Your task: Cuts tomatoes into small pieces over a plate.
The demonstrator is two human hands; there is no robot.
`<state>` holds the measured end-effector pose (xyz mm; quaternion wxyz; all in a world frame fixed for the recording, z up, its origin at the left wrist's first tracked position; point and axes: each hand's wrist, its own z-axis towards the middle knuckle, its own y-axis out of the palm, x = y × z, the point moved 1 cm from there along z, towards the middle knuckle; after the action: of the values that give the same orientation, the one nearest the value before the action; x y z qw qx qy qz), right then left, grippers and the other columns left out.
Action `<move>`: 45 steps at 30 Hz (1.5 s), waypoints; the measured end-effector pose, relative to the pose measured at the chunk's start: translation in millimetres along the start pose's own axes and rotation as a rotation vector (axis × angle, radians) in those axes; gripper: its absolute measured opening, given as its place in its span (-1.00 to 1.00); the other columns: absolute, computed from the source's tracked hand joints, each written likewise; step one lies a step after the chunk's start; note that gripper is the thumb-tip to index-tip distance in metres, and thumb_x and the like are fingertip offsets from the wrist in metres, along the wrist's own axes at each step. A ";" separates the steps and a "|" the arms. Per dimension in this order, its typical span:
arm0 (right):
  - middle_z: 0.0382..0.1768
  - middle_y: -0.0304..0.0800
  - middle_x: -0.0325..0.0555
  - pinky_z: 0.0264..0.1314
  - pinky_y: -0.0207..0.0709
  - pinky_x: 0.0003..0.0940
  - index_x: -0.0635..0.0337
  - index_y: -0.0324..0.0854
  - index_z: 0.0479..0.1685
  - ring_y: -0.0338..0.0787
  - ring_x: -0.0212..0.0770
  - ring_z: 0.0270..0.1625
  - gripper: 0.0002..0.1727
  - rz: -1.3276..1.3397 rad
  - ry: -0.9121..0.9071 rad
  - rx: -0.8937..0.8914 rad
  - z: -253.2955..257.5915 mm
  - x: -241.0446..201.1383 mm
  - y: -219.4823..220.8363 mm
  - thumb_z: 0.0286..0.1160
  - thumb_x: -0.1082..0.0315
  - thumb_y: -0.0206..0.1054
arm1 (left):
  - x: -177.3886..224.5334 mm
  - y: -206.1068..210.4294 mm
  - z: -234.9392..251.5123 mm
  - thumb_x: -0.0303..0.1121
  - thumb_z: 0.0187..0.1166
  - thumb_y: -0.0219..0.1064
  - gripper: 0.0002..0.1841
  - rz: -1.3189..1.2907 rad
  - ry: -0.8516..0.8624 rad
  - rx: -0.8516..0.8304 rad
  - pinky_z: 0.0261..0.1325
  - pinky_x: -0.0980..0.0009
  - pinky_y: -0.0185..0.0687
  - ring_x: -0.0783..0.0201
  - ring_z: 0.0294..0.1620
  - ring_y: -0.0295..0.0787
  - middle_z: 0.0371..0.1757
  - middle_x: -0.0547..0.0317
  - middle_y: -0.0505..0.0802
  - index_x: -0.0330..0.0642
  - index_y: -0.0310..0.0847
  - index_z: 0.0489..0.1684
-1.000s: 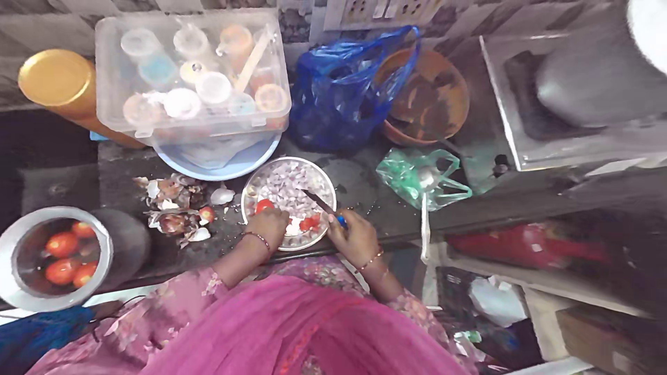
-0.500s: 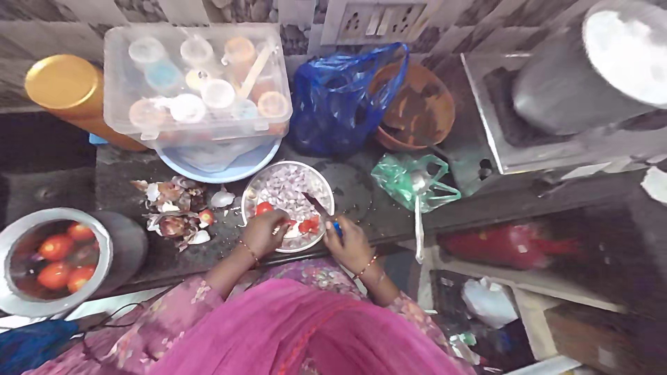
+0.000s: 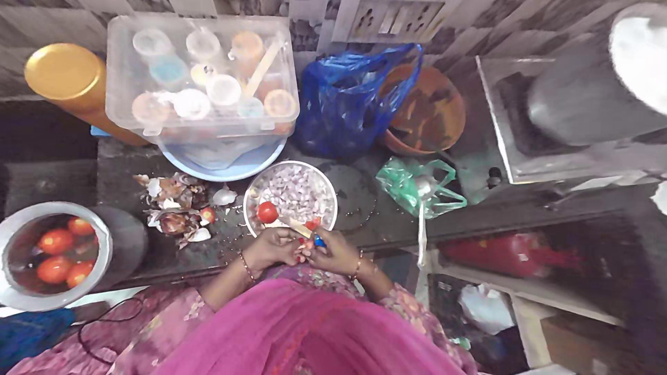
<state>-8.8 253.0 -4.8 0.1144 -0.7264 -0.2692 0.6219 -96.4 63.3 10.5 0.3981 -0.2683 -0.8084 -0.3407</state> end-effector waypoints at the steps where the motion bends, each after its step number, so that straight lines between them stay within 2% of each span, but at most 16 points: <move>1: -0.43 0.74 0.07 -0.25 0.64 -0.11 0.48 0.62 -0.02 0.74 -0.11 -0.38 -0.48 -0.004 -0.025 0.015 0.4 0.5 0.4 0.58 0.03 0.28 | -0.5 0.0 1.0 -0.63 0.37 0.36 -0.83 0.007 0.002 -0.006 -0.17 0.56 0.78 0.52 -0.33 0.84 -0.32 0.36 0.90 -0.24 0.75 -0.17; 3: -0.43 0.74 0.09 -0.23 0.64 -0.10 0.49 0.64 -0.03 0.75 -0.08 -0.37 -0.50 -0.009 -0.025 0.027 0.4 -0.6 -1.0 0.64 0.07 0.21 | -2.0 -1.0 2.6 -0.62 0.34 0.34 -0.81 0.017 0.013 -0.019 -0.16 0.57 0.75 0.54 -0.32 0.83 -0.34 0.38 0.91 -0.24 0.77 -0.17; 6: -0.42 0.74 0.09 -0.22 0.64 -0.10 0.48 0.65 0.00 0.75 -0.10 -0.36 -0.51 0.018 0.022 0.048 -0.7 -0.7 -3.2 0.67 0.09 0.18 | -0.6 0.6 -0.3 -0.68 0.34 0.32 -0.67 0.042 0.051 -0.030 -0.07 0.59 0.75 0.57 -0.21 0.82 -0.19 0.38 0.90 -0.32 0.71 0.08; 8: -0.41 0.76 0.06 -0.23 0.64 -0.15 0.46 0.66 -0.01 0.74 -0.14 -0.37 -0.51 0.029 0.054 0.059 -1.7 -0.1 -3.3 0.67 0.07 0.19 | -5.0 4.7 -1.1 -0.65 0.37 0.33 -0.63 0.130 0.116 0.028 -0.02 0.59 0.77 0.59 -0.16 0.82 -0.09 0.33 0.90 -0.36 0.67 0.18; 11: -0.47 0.68 -0.01 -0.29 0.57 -0.22 0.46 0.64 -0.08 0.65 -0.21 -0.43 -0.53 0.039 0.101 0.066 -2.3 -2.8 -2.5 0.60 0.08 0.27 | -18.6 9.8 1.4 -0.52 0.51 0.37 -0.76 0.292 0.270 0.161 -0.04 0.62 0.77 0.62 -0.18 0.81 -0.05 0.19 0.90 -0.39 0.74 0.08; 14: -0.46 0.67 0.01 -0.25 0.57 -0.25 0.46 0.64 -0.09 0.65 -0.21 -0.41 -0.55 0.014 0.139 0.083 -2.4 -8.1 -2.3 0.65 0.12 0.21 | -26.3 14.9 3.5 -0.50 0.50 0.35 -0.75 0.389 0.435 0.261 0.11 0.61 0.73 0.54 -0.06 0.82 0.05 -0.03 0.88 -0.45 0.78 0.02; 20: -0.44 0.73 0.08 -0.21 0.62 -0.08 0.47 0.67 -0.02 0.74 -0.08 -0.37 -0.54 0.001 0.186 0.108 -2.4 -9.1 4.1 0.74 0.17 0.06 | -28.2 21.3 4.5 -0.48 0.49 0.36 -0.78 0.429 0.459 0.340 0.06 0.61 0.74 0.51 -0.09 0.83 0.00 -0.06 0.87 -0.46 0.79 -0.06; 23: -0.17 0.84 0.20 0.09 0.68 -0.04 0.48 0.69 0.09 0.85 -0.03 -0.09 -0.61 0.017 0.190 0.134 -6.9 -12.2 5.9 0.70 0.28 0.14 | -31.0 29.3 5.8 -0.51 0.49 0.38 -0.78 0.432 0.449 0.381 0.16 0.47 0.74 0.37 -0.03 0.84 -0.02 -0.11 0.88 -0.48 0.78 -0.04; 25: -0.04 0.87 0.18 0.23 0.67 -0.11 0.49 0.71 0.11 0.86 -0.11 0.04 -0.63 0.046 0.128 0.160 -8.4 -11.2 9.9 0.67 0.32 0.18 | -33.0 31.5 4.8 -0.60 0.44 0.39 -0.75 0.390 0.444 0.408 0.20 0.32 0.75 0.24 -0.02 0.87 -0.02 -0.18 0.89 -0.54 0.73 0.03; 27: -0.10 0.87 0.08 0.18 0.68 -0.32 0.53 0.70 0.05 0.83 -0.34 -0.02 -0.64 0.063 0.083 0.191 -9.2 -6.6 12.5 0.64 0.34 0.16 | -30.6 30.5 4.2 -0.64 0.44 0.38 -0.73 0.334 0.437 0.396 0.22 0.22 0.75 0.13 0.01 0.88 0.00 -0.24 0.88 -0.57 0.69 0.08; 30: -0.38 0.70 0.05 -0.14 0.60 -0.26 0.60 0.60 -0.05 0.67 -0.34 -0.31 -0.62 -0.005 0.130 0.216 -10.1 -2.8 10.3 0.62 0.31 0.15 | -26.8 29.8 1.3 -0.66 0.43 0.39 -0.71 0.291 0.415 0.378 0.19 0.07 0.73 -0.03 -0.02 0.87 -0.02 -0.33 0.87 -0.58 0.71 0.10; 32: -0.46 0.64 -0.03 -0.25 0.60 -0.32 0.58 0.56 -0.08 0.63 -0.39 -0.41 -0.64 -0.052 0.126 0.202 -11.4 -2.2 5.3 0.55 0.30 0.22 | -28.7 32.8 4.6 -0.66 0.43 0.40 -0.70 0.263 0.415 0.364 0.10 0.08 0.76 0.01 -0.11 0.87 -0.07 -0.30 0.87 -0.55 0.70 0.12; 36: -0.31 0.75 0.20 -0.10 0.67 -0.06 0.65 0.53 0.12 0.76 -0.14 -0.29 -0.55 -0.065 0.134 0.132 -6.9 -3.6 1.3 0.53 0.30 0.29 | -28.0 31.9 1.7 -0.67 0.50 0.34 -0.64 0.248 0.334 0.342 0.19 0.05 0.72 -0.05 -0.02 0.86 0.05 -0.35 0.84 -0.53 0.61 0.28; 39: -0.23 0.78 0.26 -0.03 0.69 -0.04 0.68 0.50 0.18 0.80 -0.10 -0.21 -0.49 -0.046 0.129 0.140 -4.1 3.7 1.6 0.53 0.28 0.30 | -28.4 31.2 0.0 -0.70 0.50 0.31 -0.65 0.237 0.367 0.327 0.14 0.08 0.73 -0.05 -0.05 0.86 0.03 -0.37 0.84 -0.57 0.61 0.26; 41: -0.29 0.75 0.17 -0.09 0.68 -0.10 0.65 0.50 0.16 0.76 -0.19 -0.26 -0.49 -0.052 0.137 0.131 -3.6 3.8 1.4 0.52 0.25 0.29 | -27.1 31.6 0.0 -0.71 0.50 0.31 -0.64 0.220 0.381 0.326 0.12 0.10 0.74 -0.03 -0.06 0.85 0.04 -0.36 0.83 -0.57 0.60 0.28; 45: -0.31 0.76 0.20 -0.11 0.68 -0.09 0.67 0.53 0.16 0.76 -0.18 -0.29 -0.51 -0.068 0.140 0.132 -1.2 2.0 3.8 0.55 0.28 0.26 | -24.2 30.5 1.8 -0.69 0.53 0.29 -0.61 0.234 0.320 0.318 0.18 0.06 0.72 -0.07 0.01 0.85 0.11 -0.37 0.82 -0.54 0.56 0.34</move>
<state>-6.5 251.1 -8.2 0.2015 -0.7492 -0.2438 0.5819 -62.7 79.8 0.0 0.5950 -0.2366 -0.7419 -0.1991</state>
